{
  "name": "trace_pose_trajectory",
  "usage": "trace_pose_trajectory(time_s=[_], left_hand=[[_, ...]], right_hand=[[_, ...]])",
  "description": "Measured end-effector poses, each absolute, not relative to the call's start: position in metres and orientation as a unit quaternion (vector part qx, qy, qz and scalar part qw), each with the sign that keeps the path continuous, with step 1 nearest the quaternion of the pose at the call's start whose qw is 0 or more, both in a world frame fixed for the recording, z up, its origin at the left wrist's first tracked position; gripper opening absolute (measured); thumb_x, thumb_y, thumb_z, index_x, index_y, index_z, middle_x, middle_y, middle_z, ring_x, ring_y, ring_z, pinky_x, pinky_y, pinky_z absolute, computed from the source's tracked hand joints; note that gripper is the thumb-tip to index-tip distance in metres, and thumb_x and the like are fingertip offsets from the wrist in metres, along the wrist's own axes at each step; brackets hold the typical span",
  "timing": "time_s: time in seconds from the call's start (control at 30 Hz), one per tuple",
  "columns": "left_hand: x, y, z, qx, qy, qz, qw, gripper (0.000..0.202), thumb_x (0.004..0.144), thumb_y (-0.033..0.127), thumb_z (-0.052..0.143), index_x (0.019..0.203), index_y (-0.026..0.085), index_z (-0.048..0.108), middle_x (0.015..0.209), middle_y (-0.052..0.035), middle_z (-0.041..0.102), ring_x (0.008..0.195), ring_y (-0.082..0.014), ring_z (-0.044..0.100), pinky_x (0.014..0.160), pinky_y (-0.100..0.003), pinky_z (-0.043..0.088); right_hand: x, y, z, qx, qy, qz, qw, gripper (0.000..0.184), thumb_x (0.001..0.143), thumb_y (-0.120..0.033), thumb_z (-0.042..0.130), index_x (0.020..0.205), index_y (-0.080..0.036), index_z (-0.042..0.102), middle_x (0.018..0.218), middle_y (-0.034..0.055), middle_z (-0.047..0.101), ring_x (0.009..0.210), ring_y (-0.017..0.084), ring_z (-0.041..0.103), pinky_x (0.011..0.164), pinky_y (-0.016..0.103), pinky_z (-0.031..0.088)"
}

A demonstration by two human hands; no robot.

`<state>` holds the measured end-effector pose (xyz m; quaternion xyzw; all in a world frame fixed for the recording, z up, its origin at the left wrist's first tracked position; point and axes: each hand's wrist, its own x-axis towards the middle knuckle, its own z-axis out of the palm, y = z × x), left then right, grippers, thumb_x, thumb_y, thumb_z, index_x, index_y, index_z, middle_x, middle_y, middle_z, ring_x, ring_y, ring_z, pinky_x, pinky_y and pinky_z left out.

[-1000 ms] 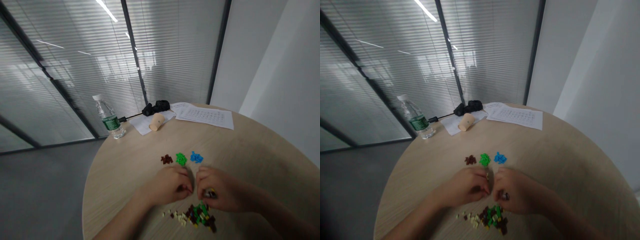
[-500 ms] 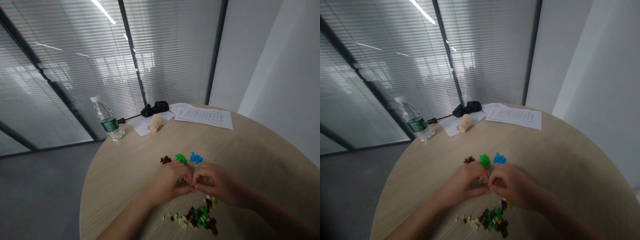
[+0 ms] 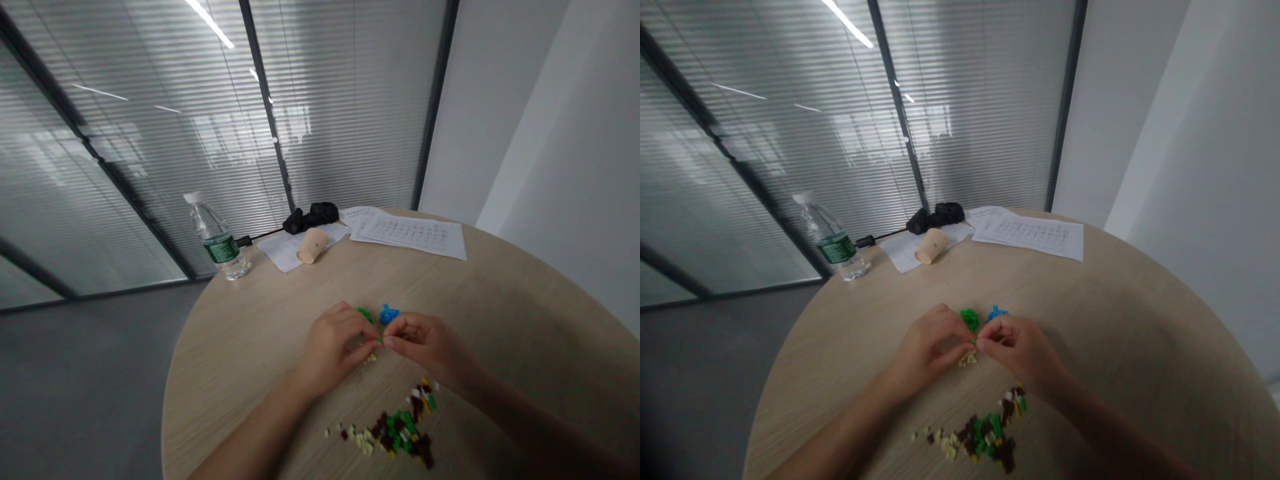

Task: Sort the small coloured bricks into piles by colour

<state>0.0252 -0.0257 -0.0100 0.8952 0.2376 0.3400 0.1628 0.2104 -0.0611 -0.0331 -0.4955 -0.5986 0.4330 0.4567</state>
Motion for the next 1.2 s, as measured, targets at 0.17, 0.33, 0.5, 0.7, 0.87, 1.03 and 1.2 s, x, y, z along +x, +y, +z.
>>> trace_pose_trajectory(time_s=[0.17, 0.33, 0.5, 0.7, 0.87, 1.03, 1.2], left_hand=[[0.019, 0.0, -0.024, 0.847, 0.386, 0.345, 0.118, 0.007, 0.079, 0.02, 0.063, 0.072, 0.018, 0.063, 0.076, -0.0025, 0.063, 0.078, -0.018, 0.054, 0.071, -0.03, 0.042], [0.016, 0.012, -0.033, 0.834, 0.442, 0.316, 0.096, 0.004, 0.077, 0.02, 0.064, 0.077, 0.019, 0.068, 0.081, -0.0033, 0.063, 0.083, -0.0191, 0.053, 0.075, -0.032, 0.043], [0.017, 0.008, -0.033, 0.844, 0.438, 0.295, 0.093, 0.007, 0.079, 0.021, 0.063, 0.079, 0.019, 0.07, 0.081, -0.0032, 0.062, 0.083, -0.0188, 0.052, 0.075, -0.032, 0.043], [0.016, 0.009, -0.034, 0.848, 0.44, 0.281, 0.094, 0.006, 0.078, 0.021, 0.066, 0.08, 0.022, 0.072, 0.082, -0.0028, 0.061, 0.084, -0.0187, 0.051, 0.076, -0.032, 0.043], [0.015, 0.007, -0.031, 0.845, 0.449, 0.273, 0.096, 0.006, 0.077, 0.021, 0.067, 0.08, 0.022, 0.072, 0.082, -0.0031, 0.061, 0.085, -0.0192, 0.052, 0.077, -0.032, 0.043], [0.016, -0.004, -0.019, 0.851, 0.43, 0.283, 0.101, 0.006, 0.078, 0.02, 0.066, 0.082, 0.02, 0.07, 0.084, -0.0033, 0.06, 0.085, -0.0191, 0.051, 0.076, -0.032, 0.043], [0.018, -0.018, -0.008, 0.884, 0.355, 0.282, 0.117, 0.006, 0.08, 0.022, 0.063, 0.083, 0.019, 0.067, 0.085, -0.0032, 0.06, 0.084, -0.0181, 0.051, 0.075, -0.032, 0.043]], right_hand=[[0.219, -0.058, -0.022, -0.529, -0.56, 0.397, 0.499, 0.017, 0.065, -0.036, 0.063, 0.07, -0.02, 0.064, 0.066, 0.0013, 0.068, 0.058, 0.015, 0.06, 0.054, 0.025, 0.046], [0.223, -0.057, -0.021, -0.541, -0.564, 0.371, 0.502, 0.02, 0.064, -0.037, 0.062, 0.07, -0.019, 0.064, 0.065, 0.0018, 0.068, 0.058, 0.015, 0.06, 0.056, 0.026, 0.047], [0.22, -0.057, -0.026, -0.532, -0.589, 0.373, 0.48, 0.019, 0.068, -0.037, 0.06, 0.073, -0.019, 0.063, 0.069, 0.0027, 0.068, 0.063, 0.017, 0.062, 0.056, 0.027, 0.048], [0.22, -0.061, -0.024, -0.509, -0.669, 0.346, 0.417, 0.014, 0.076, -0.03, 0.056, 0.074, -0.018, 0.063, 0.069, 0.0021, 0.066, 0.064, 0.015, 0.06, 0.058, 0.026, 0.046], [0.225, -0.073, -0.017, -0.433, -0.818, 0.247, 0.285, 0.007, 0.076, -0.018, 0.057, 0.076, -0.016, 0.064, 0.072, 0.0032, 0.065, 0.068, 0.015, 0.057, 0.064, 0.027, 0.043], [0.227, -0.084, -0.01, -0.352, -0.879, 0.242, 0.211, 0.01, 0.069, -0.007, 0.061, 0.073, -0.016, 0.064, 0.075, 0.0028, 0.064, 0.077, 0.016, 0.057, 0.071, 0.027, 0.042], [0.225, -0.087, -0.011, -0.345, -0.885, 0.26, 0.176, 0.017, 0.064, -0.003, 0.06, 0.07, -0.017, 0.065, 0.075, 0.0025, 0.063, 0.077, 0.017, 0.056, 0.07, 0.027, 0.042]])
